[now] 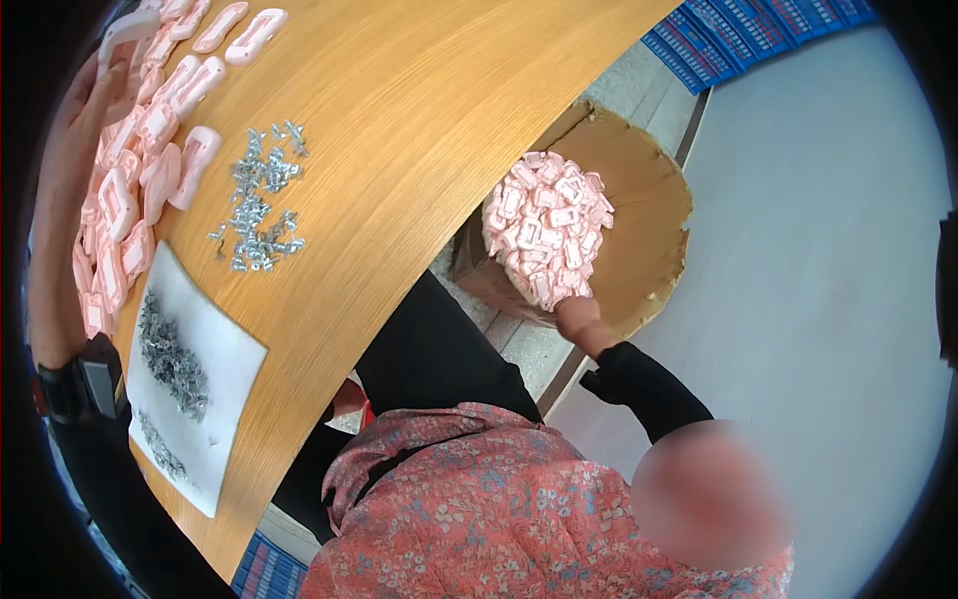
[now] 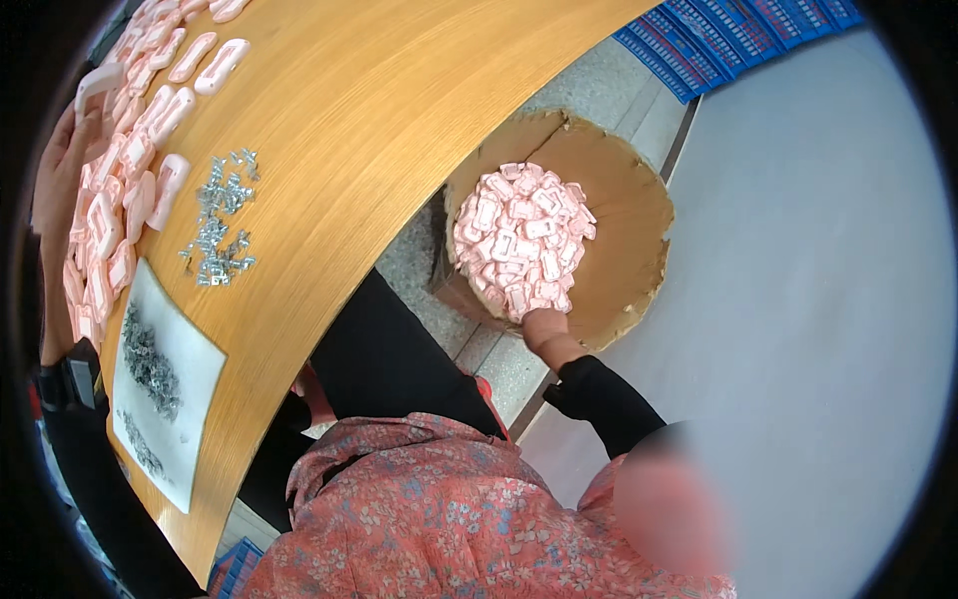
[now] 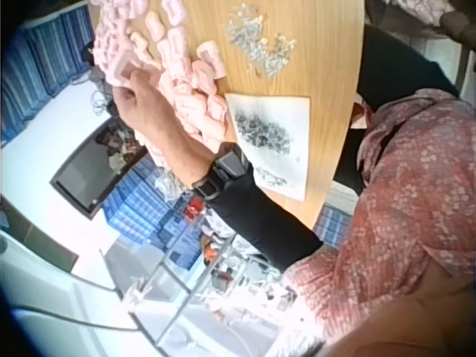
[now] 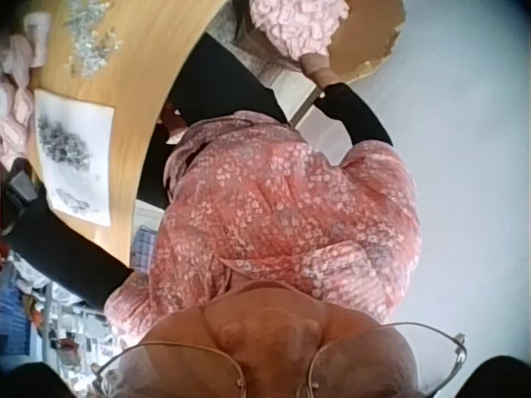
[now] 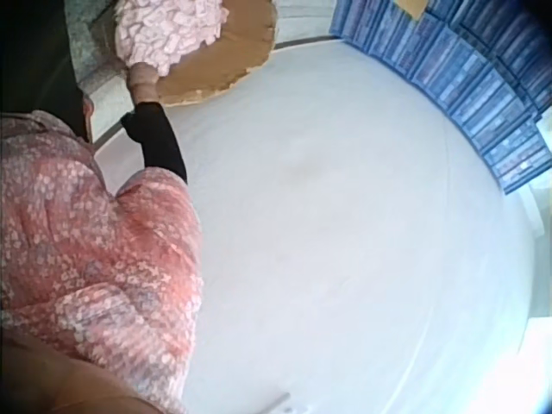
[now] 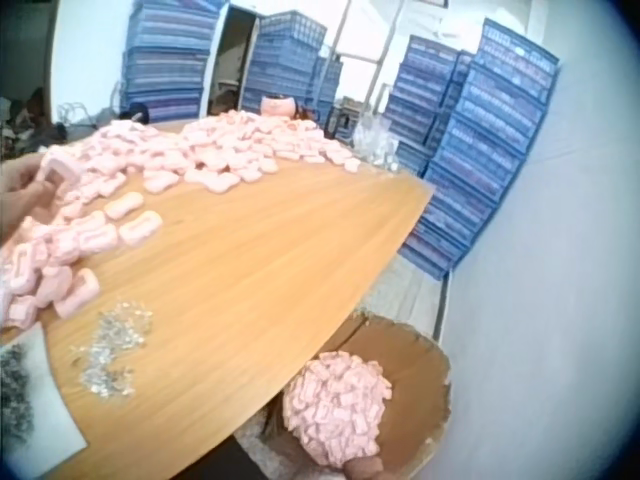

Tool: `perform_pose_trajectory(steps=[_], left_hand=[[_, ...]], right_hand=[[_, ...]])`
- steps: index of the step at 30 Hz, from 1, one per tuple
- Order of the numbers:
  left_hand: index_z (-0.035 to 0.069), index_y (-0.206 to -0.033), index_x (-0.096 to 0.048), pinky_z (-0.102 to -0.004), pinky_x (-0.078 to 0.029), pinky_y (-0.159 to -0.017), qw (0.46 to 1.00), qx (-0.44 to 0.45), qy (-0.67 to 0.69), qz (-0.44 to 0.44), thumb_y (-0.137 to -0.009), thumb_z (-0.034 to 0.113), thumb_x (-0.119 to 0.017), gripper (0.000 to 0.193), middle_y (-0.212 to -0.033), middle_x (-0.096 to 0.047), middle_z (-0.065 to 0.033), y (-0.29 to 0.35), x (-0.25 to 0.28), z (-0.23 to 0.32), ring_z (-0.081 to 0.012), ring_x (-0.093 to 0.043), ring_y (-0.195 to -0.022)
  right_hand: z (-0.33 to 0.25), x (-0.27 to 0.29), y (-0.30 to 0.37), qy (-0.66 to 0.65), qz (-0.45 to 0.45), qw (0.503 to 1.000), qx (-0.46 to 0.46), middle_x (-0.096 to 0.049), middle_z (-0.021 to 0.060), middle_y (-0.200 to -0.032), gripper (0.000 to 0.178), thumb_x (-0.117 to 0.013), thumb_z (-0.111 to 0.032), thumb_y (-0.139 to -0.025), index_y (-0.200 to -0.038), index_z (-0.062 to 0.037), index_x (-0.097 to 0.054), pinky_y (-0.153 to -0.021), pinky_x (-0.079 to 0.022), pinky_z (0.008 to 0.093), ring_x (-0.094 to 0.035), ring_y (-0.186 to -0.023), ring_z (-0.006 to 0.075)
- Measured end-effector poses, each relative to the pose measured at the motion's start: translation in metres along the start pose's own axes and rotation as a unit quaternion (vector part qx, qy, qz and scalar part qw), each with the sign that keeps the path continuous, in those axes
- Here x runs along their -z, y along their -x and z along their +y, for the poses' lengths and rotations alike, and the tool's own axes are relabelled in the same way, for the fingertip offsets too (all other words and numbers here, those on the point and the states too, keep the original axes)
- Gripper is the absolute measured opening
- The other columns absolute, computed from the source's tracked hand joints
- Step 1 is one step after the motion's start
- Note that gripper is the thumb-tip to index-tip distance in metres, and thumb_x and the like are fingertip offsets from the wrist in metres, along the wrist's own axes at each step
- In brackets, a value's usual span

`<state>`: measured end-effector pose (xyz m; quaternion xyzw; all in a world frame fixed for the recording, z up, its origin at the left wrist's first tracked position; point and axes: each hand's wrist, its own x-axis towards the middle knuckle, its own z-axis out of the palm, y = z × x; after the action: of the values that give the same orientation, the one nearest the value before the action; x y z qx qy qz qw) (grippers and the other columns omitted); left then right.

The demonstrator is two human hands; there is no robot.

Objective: The person sits at a table and assembles small pink plastic cases by inserting metal components into them. They use a small metal tool to push the components into place and then place the finished units into a pile on the table. The person repeatedly picks up new cases and components to continue the assembly process.

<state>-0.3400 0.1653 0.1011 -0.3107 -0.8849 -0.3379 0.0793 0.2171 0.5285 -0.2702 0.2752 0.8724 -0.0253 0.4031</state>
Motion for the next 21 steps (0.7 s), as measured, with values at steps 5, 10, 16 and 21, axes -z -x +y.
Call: perform_pose_trajectory(steps=[5,10,16,21], left_hand=[[0.002,-0.139,-0.051,-0.0278,-0.053,-0.092,0.986,0.116,0.120,-0.003,-0.094,0.043,-0.064,0.062,-0.123,-0.063,-0.0153,0.035,0.010,0.015,-0.0174,-0.065,-0.108],[0.003,-0.129,-0.057,-0.0230,-0.052,-0.084,0.929,0.209,0.296,-0.075,-0.096,0.036,-0.063,0.047,-0.108,-0.066,-0.0056,0.074,0.023,0.035,-0.0111,-0.064,-0.101],[0.001,-0.124,-0.058,-0.0286,-0.055,-0.083,0.922,0.142,0.353,-0.075,-0.097,0.028,-0.061,0.038,-0.105,-0.067,-0.0064,0.103,0.052,0.064,-0.0136,-0.066,-0.093],[-0.003,-0.129,-0.052,-0.0216,-0.059,-0.063,0.850,0.247,0.465,0.030,-0.096,0.030,-0.063,0.047,-0.111,-0.070,-0.0162,0.142,0.074,0.076,-0.0202,-0.072,-0.091]], right_hand=[[0.010,-0.083,0.007,-0.100,0.031,0.991,-0.083,-0.073,0.0108,-0.109,0.026,-0.059,-0.026,-0.087,-0.106,-0.0213,-0.075,-0.087,-0.055,0.0431,-0.069,-0.104,0.0308],[-0.027,0.003,0.037,-0.098,-0.029,0.995,-0.017,-0.070,0.0136,-0.118,0.040,-0.066,-0.043,-0.085,-0.115,-0.0176,-0.072,-0.092,-0.053,0.0431,-0.066,-0.111,0.0304],[0.029,0.089,0.020,-0.214,0.234,0.946,-0.068,-0.072,0.0164,-0.107,0.048,-0.073,-0.043,-0.083,-0.121,-0.0133,-0.068,-0.082,-0.055,0.0442,-0.069,-0.096,0.0356],[-0.021,0.242,0.084,-0.487,0.492,0.699,0.180,-0.070,0.0066,-0.100,0.019,-0.063,-0.005,-0.096,-0.112,0.0050,-0.065,-0.081,-0.051,0.0261,-0.062,-0.088,0.0097]])
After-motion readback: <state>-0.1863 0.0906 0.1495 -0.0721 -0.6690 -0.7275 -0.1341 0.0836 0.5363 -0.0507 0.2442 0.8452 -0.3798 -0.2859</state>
